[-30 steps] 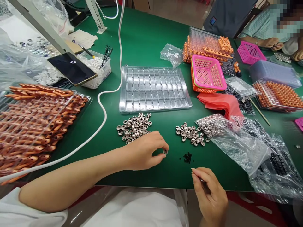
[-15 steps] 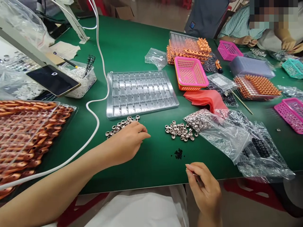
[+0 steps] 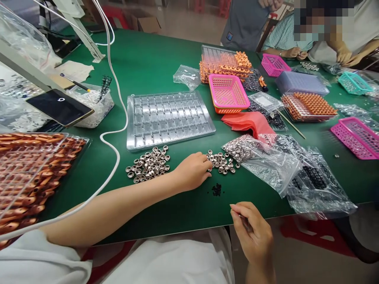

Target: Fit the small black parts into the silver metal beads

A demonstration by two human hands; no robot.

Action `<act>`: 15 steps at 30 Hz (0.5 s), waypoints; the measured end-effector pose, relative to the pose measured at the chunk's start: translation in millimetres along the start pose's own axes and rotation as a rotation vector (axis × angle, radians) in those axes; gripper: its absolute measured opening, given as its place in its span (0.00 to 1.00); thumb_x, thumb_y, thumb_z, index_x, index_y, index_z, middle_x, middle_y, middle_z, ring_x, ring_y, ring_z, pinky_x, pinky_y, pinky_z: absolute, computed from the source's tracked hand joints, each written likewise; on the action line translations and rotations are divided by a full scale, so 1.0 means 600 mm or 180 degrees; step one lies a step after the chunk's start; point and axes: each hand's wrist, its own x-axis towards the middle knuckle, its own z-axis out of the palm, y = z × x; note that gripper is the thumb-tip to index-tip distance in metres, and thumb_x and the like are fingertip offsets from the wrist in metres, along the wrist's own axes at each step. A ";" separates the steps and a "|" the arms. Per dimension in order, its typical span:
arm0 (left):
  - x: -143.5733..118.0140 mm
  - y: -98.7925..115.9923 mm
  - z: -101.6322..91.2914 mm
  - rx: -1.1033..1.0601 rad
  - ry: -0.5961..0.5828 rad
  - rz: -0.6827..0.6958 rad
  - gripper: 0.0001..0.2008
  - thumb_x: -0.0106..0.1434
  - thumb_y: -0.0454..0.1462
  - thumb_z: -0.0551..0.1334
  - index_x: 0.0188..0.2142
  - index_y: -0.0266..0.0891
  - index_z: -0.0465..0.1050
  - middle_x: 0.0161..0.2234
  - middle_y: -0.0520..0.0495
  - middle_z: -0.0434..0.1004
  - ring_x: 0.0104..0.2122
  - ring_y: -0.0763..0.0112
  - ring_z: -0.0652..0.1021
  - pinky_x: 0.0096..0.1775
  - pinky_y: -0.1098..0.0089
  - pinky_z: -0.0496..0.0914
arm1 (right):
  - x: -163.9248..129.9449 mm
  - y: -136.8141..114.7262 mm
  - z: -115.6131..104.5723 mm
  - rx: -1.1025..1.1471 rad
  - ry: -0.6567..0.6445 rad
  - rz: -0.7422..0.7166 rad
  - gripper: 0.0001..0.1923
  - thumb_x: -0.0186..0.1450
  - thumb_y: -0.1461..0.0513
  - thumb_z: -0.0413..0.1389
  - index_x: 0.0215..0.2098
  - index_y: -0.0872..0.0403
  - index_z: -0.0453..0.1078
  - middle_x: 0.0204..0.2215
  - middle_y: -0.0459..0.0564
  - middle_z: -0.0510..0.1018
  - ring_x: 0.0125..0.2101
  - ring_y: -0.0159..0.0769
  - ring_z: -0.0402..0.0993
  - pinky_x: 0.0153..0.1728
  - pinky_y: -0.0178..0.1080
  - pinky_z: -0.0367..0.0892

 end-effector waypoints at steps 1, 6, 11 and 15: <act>0.002 -0.001 0.004 0.0001 -0.0002 0.0012 0.03 0.67 0.34 0.66 0.39 0.36 0.77 0.36 0.42 0.77 0.38 0.59 0.75 0.40 0.62 0.70 | -0.001 0.002 -0.001 0.0003 -0.0002 0.0014 0.13 0.67 0.71 0.57 0.46 0.52 0.74 0.36 0.50 0.78 0.33 0.33 0.77 0.27 0.32 0.73; 0.002 -0.002 0.012 -0.0048 0.0093 0.0054 0.05 0.68 0.33 0.62 0.37 0.35 0.77 0.37 0.41 0.76 0.38 0.59 0.75 0.40 0.62 0.70 | 0.001 0.002 0.001 0.0120 -0.0038 0.0033 0.12 0.67 0.70 0.56 0.46 0.52 0.74 0.36 0.51 0.78 0.34 0.34 0.77 0.28 0.33 0.73; -0.019 0.013 0.005 -0.0292 0.0198 0.0170 0.06 0.69 0.32 0.60 0.37 0.37 0.75 0.39 0.42 0.78 0.40 0.61 0.76 0.42 0.62 0.72 | 0.002 -0.003 -0.002 0.0242 0.0057 0.0232 0.11 0.70 0.67 0.54 0.47 0.51 0.75 0.37 0.50 0.78 0.31 0.32 0.75 0.27 0.33 0.70; -0.047 0.032 0.004 -0.0841 0.0315 0.0176 0.06 0.68 0.32 0.58 0.36 0.37 0.73 0.35 0.44 0.80 0.38 0.63 0.78 0.40 0.65 0.73 | 0.006 0.006 -0.009 0.0500 0.0580 0.0428 0.12 0.73 0.62 0.50 0.45 0.51 0.76 0.39 0.53 0.77 0.36 0.37 0.76 0.32 0.39 0.72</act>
